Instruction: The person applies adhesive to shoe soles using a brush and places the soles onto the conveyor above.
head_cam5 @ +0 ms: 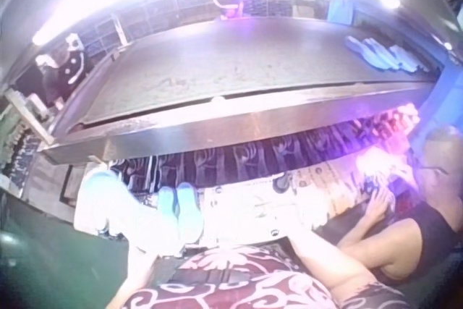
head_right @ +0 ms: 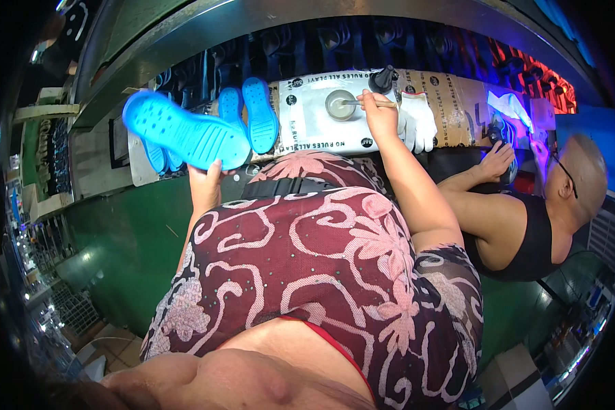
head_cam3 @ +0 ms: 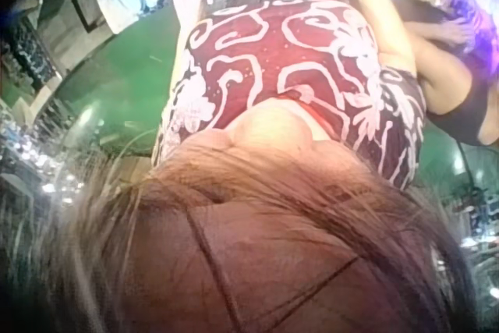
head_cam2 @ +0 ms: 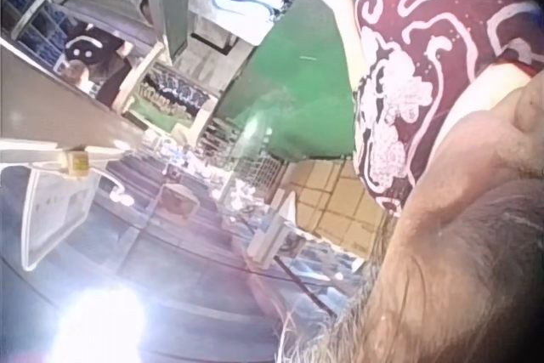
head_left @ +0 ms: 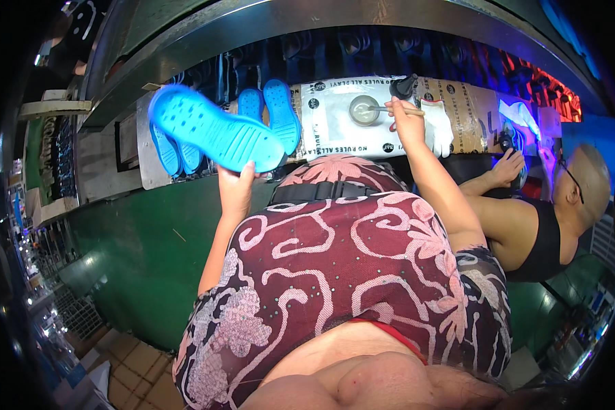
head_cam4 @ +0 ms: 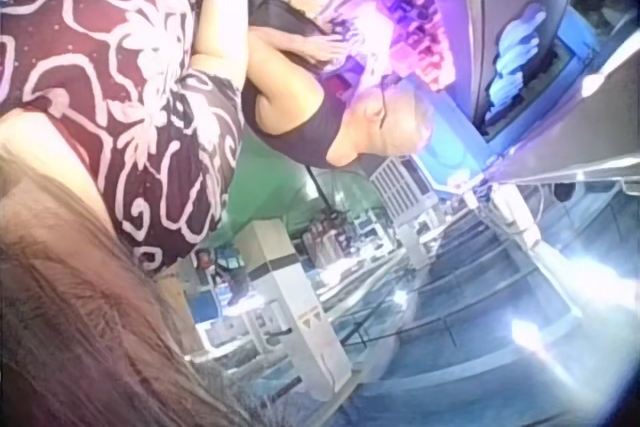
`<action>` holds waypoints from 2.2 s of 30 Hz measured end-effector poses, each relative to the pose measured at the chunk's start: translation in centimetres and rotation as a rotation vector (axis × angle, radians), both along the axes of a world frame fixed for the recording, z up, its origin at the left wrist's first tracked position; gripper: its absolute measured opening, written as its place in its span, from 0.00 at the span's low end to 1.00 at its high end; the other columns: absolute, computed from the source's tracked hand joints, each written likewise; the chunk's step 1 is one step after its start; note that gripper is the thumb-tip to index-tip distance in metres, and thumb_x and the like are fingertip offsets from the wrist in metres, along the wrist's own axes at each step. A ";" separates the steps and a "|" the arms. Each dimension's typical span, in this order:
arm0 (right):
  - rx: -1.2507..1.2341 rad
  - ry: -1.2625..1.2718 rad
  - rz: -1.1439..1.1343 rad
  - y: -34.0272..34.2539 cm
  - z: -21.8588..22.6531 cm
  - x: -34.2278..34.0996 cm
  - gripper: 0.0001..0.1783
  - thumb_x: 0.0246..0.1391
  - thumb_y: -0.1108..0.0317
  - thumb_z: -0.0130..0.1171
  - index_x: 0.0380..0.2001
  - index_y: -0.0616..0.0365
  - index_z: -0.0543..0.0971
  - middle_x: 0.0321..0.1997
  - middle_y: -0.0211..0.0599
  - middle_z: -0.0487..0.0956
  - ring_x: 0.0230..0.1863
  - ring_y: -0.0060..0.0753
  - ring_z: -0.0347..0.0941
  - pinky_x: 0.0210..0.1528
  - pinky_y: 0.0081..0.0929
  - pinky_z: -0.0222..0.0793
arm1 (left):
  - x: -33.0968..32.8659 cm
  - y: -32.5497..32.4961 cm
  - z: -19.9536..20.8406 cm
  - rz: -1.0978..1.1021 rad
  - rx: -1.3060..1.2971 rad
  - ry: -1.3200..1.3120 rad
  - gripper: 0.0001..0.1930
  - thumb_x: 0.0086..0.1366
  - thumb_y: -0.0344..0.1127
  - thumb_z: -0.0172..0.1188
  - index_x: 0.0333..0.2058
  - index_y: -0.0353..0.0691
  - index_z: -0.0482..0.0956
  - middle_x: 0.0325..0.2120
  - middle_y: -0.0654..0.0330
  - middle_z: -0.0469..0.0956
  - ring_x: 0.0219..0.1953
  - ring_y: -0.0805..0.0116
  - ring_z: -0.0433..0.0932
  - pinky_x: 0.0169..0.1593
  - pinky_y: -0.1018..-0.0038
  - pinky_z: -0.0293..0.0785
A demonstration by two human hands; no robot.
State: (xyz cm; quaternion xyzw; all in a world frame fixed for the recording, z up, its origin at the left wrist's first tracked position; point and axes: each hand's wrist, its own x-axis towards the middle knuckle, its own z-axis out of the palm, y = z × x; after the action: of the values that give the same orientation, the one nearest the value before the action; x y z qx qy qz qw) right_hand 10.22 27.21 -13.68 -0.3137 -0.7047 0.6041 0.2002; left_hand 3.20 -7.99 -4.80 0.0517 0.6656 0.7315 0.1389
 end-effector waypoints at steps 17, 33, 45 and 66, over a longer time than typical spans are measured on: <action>-0.009 -0.016 0.078 0.1 -0.5 0.8 0.16 0.56 0.59 0.52 0.31 0.62 0.80 0.25 0.32 0.76 0.26 0.17 0.67 0.29 0.17 0.63 | -0.2 0.8 0.9 0.106 -0.021 0.098 0.21 0.58 0.26 0.51 0.49 0.33 0.56 0.36 0.52 0.71 0.26 0.69 0.75 0.29 0.75 0.74; 0.494 0.519 0.457 -7.9 16.9 0.9 0.15 0.56 0.66 0.49 0.23 0.63 0.78 0.21 0.36 0.77 0.27 0.30 0.71 0.43 0.30 0.64 | -2.4 7.7 4.7 -0.083 -0.043 0.587 0.22 0.53 0.26 0.57 0.47 0.33 0.63 0.35 0.55 0.75 0.36 0.69 0.76 0.42 0.75 0.71; 0.628 0.456 0.395 -7.6 16.3 0.3 0.12 0.54 0.69 0.50 0.20 0.60 0.77 0.21 0.33 0.77 0.26 0.30 0.71 0.49 0.33 0.61 | -3.2 7.5 3.9 -0.081 -0.163 0.852 0.26 0.50 0.26 0.59 0.49 0.31 0.61 0.29 0.51 0.78 0.31 0.63 0.79 0.36 0.73 0.74; 0.708 0.533 0.526 -7.7 16.9 0.2 0.12 0.54 0.67 0.50 0.21 0.58 0.78 0.21 0.30 0.76 0.24 0.28 0.69 0.48 0.33 0.59 | -2.8 7.2 4.7 -0.048 -0.138 0.793 0.24 0.51 0.27 0.59 0.46 0.30 0.62 0.32 0.51 0.76 0.32 0.65 0.78 0.37 0.73 0.74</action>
State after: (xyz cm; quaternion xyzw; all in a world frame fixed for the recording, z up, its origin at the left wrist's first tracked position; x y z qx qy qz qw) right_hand 10.37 19.53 3.20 0.1260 -0.8456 0.4173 0.3081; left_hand 0.37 -0.75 -0.11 0.3360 0.7136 0.6051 -0.1087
